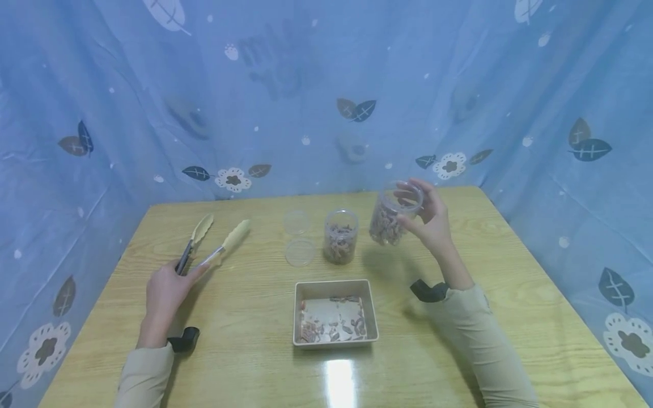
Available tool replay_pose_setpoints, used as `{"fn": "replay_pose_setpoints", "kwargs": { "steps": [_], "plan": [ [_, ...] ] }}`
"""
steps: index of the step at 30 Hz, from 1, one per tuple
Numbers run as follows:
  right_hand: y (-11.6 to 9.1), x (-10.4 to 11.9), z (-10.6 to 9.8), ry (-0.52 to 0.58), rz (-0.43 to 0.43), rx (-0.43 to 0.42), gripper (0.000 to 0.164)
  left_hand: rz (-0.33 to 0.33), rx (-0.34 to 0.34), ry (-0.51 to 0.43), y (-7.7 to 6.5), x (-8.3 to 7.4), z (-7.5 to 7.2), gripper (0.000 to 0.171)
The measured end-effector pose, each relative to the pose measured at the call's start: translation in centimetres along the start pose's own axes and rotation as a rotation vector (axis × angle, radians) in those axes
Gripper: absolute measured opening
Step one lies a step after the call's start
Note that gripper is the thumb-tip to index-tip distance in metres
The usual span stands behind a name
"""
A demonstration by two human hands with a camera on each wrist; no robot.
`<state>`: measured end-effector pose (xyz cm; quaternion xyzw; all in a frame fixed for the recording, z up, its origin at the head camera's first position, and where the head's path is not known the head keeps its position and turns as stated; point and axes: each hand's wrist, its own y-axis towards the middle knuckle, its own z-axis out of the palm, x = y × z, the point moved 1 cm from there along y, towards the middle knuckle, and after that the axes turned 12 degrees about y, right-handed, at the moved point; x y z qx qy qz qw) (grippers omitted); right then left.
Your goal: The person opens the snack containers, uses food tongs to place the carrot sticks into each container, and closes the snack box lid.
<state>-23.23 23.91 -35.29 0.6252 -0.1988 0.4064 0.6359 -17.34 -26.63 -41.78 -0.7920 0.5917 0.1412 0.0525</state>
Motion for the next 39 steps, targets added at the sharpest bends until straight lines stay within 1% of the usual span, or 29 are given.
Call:
{"fn": "replay_pose_setpoints", "kwargs": {
  "steps": [4, 10, 12, 15, 19, 21, 24, 27, 31, 33, 36, 39],
  "plan": [
    [0.0, 0.1, -0.2, -0.005, -0.007, -0.002, 0.067, -0.020, 0.022, 0.010, -0.2, 0.2, 0.0, 0.063],
    [-0.1, 0.1, -0.2, -0.015, -0.001, -0.004, 0.069, -0.028, 0.078, 0.006, -0.3, 0.6, 0.1, 0.075],
    [-0.1, 0.1, -0.2, -0.016, 0.002, -0.003, 0.069, -0.017, 0.085, 0.008, -0.3, 0.6, 0.1, 0.076],
    [-0.2, 0.2, -0.3, -0.017, 0.003, -0.004, 0.068, -0.006, 0.102, 0.014, -0.4, 0.6, 0.1, 0.073],
    [-0.2, 0.3, -0.4, -0.020, 0.000, -0.005, 0.068, 0.001, 0.139, 0.017, -0.3, 0.6, 0.1, 0.077],
    [-0.3, 0.3, -0.4, -0.022, -0.003, -0.006, 0.067, 0.012, 0.152, 0.007, -0.3, 0.6, 0.0, 0.082],
    [-0.4, 0.3, -0.5, -0.020, -0.007, -0.007, 0.067, 0.021, 0.165, -0.019, -0.4, 0.8, -0.1, 0.084],
    [-0.3, 0.4, -0.5, -0.014, -0.007, -0.007, 0.067, 0.028, 0.182, -0.040, -0.4, 1.1, -0.1, 0.084],
    [-0.1, 0.6, -0.4, -0.020, -0.004, -0.004, 0.068, 0.060, 0.202, -0.046, -0.4, 1.3, -0.2, 0.086],
    [-0.1, 0.6, -0.3, -0.024, -0.005, -0.002, 0.069, 0.076, 0.204, -0.036, -0.3, 1.2, -0.3, 0.087],
    [0.0, 0.6, -0.4, -0.029, -0.006, 0.001, 0.068, 0.094, 0.185, -0.024, -0.3, 0.7, -0.4, 0.088],
    [0.0, 0.6, -0.4, -0.038, -0.005, 0.004, 0.067, 0.126, 0.122, -0.027, -0.2, -0.2, -0.7, 0.087]
  ]
}}
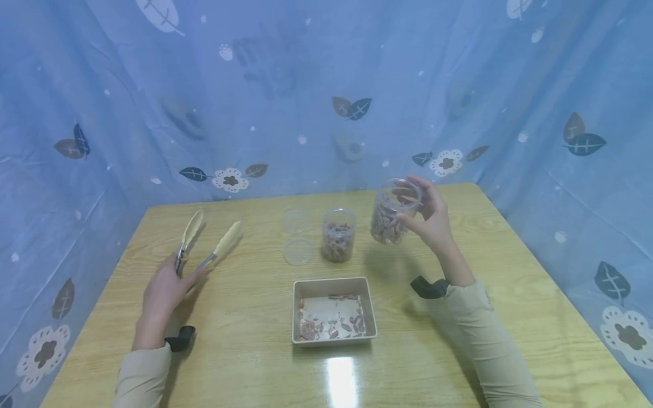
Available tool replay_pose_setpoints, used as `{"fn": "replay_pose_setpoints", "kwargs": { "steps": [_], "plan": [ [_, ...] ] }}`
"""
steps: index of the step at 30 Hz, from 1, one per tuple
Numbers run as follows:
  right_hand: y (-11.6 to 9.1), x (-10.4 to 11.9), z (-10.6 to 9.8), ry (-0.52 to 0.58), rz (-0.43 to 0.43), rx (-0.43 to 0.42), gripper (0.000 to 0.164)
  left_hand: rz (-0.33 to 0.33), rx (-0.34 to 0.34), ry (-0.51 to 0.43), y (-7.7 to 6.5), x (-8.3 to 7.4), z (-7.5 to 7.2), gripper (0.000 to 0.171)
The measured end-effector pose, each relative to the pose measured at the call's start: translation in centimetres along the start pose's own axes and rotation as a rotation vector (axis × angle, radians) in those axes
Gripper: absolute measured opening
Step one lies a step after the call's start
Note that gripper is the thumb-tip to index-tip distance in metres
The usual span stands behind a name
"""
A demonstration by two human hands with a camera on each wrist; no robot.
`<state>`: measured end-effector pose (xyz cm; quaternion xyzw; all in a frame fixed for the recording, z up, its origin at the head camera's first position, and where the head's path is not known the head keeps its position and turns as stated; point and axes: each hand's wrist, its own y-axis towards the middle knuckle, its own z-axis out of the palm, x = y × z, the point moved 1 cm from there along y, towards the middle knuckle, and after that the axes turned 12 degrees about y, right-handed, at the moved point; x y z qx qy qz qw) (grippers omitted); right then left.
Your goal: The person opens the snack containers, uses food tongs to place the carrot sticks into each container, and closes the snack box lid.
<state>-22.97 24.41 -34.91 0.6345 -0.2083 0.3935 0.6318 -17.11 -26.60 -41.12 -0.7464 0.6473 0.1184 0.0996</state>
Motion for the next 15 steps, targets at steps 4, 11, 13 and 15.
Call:
{"fn": "replay_pose_setpoints", "kwargs": {
  "steps": [4, 11, 13, 15],
  "plan": [
    [0.0, 0.1, 0.0, -0.013, -0.003, -0.002, 0.067, 0.074, -0.116, 0.008, 0.5, -1.9, -0.2, 0.081],
    [0.0, 0.3, 0.2, 0.011, -0.009, -0.007, 0.069, 0.218, -0.309, -0.052, 1.7, -5.8, 0.6, 0.063],
    [0.0, 0.3, 0.3, 0.001, -0.005, -0.007, 0.070, 0.266, -0.349, -0.072, 2.1, -6.9, 0.9, 0.059],
    [0.0, 0.3, 0.4, 0.000, 0.004, -0.010, 0.070, 0.310, -0.369, -0.088, 2.5, -8.0, 1.2, 0.057]
  ]
}}
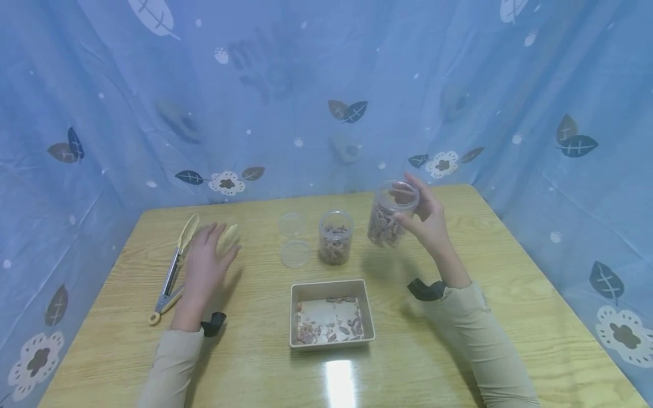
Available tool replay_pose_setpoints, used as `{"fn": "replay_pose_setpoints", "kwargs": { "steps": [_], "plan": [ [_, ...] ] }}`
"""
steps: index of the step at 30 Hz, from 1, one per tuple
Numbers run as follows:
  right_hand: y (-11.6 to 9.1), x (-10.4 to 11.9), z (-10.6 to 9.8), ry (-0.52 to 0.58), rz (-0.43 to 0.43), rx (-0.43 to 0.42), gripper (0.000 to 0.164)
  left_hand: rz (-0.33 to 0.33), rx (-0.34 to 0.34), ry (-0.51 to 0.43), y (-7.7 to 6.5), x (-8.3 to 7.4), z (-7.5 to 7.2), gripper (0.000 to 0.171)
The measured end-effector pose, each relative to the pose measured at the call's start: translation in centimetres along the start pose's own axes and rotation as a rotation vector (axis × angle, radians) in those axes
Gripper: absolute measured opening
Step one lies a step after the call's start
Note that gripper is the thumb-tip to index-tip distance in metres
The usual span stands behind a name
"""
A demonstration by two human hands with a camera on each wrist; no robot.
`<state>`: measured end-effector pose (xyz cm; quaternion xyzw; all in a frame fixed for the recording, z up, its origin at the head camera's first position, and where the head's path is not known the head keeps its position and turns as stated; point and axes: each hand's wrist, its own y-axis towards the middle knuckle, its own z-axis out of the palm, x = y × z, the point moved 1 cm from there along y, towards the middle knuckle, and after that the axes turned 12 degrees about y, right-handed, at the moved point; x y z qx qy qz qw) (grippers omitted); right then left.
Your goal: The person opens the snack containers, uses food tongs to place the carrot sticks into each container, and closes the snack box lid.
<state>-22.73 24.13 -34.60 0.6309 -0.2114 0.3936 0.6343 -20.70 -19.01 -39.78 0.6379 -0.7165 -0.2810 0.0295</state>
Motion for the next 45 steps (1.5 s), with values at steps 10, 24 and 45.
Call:
{"fn": "replay_pose_setpoints", "kwargs": {
  "steps": [10, 24, 45],
  "plan": [
    [-0.2, -0.3, 0.1, -0.010, 0.054, -0.025, 0.074, 0.114, 0.229, -0.040, 2.9, -4.1, 2.4, 0.061],
    [-0.2, -1.0, 1.0, -0.060, 0.072, -0.023, 0.081, 0.135, 0.446, -0.071, 6.7, -5.4, 7.1, 0.065],
    [-0.5, -1.3, 2.4, -0.130, 0.069, -0.019, 0.073, 0.131, 0.531, -0.007, 8.6, -5.4, 10.8, 0.067]
  ]
}}
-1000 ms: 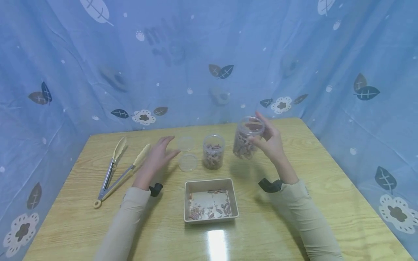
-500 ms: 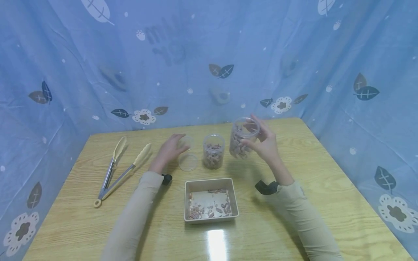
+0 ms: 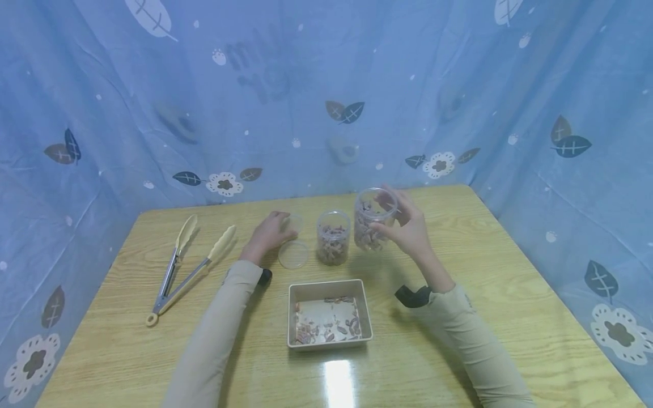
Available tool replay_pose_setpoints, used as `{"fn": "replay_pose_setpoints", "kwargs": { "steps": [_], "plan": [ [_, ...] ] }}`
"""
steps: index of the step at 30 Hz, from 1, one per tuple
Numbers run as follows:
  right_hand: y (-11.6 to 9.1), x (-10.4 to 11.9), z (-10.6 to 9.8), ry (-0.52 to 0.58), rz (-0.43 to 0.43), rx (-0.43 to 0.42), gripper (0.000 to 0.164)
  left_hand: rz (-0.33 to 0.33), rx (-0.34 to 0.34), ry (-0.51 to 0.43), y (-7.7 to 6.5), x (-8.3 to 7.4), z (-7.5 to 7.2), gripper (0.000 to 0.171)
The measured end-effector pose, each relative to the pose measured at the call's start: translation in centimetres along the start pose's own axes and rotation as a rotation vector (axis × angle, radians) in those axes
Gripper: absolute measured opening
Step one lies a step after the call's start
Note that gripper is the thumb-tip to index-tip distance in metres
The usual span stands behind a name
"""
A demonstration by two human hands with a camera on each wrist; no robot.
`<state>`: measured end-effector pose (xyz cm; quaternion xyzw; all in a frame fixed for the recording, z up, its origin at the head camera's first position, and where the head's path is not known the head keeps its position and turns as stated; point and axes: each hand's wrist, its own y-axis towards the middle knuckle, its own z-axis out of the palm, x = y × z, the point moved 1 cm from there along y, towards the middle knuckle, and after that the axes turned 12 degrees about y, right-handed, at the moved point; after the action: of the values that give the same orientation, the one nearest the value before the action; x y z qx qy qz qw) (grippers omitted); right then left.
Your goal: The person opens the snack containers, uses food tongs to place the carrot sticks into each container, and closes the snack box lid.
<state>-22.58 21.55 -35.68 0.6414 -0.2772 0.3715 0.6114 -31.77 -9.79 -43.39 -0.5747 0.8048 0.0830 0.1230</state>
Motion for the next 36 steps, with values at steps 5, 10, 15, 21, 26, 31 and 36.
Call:
{"fn": "replay_pose_setpoints", "kwargs": {
  "steps": [5, 10, 15, 21, 26, 31, 36],
  "plan": [
    [-0.1, 0.1, 0.1, 0.014, 0.003, 0.006, 0.070, -0.016, -0.005, 0.005, -0.1, 0.2, -0.2, 0.063],
    [-0.2, 0.3, 0.3, 0.040, -0.006, 0.023, 0.066, -0.040, -0.019, -0.020, -0.6, 0.4, -0.4, 0.063],
    [-0.2, 0.5, 0.4, 0.019, -0.020, 0.042, 0.068, -0.060, -0.053, -0.097, -1.4, 0.4, -1.1, 0.061],
    [-0.1, 0.7, 0.4, -0.005, -0.017, 0.061, 0.072, -0.066, -0.105, -0.140, -2.3, 0.2, -2.1, 0.059],
    [-0.2, 0.7, 0.4, -0.017, -0.009, 0.079, 0.073, -0.059, -0.140, -0.140, -2.9, -0.3, -3.1, 0.059],
    [-0.2, 0.8, 0.4, -0.060, -0.007, 0.093, 0.075, -0.036, -0.171, -0.144, -3.6, -1.0, -4.0, 0.058],
    [-0.3, 0.8, 0.4, -0.082, -0.004, 0.115, 0.076, -0.003, -0.195, -0.147, -4.4, -1.5, -4.5, 0.059]
  ]
}}
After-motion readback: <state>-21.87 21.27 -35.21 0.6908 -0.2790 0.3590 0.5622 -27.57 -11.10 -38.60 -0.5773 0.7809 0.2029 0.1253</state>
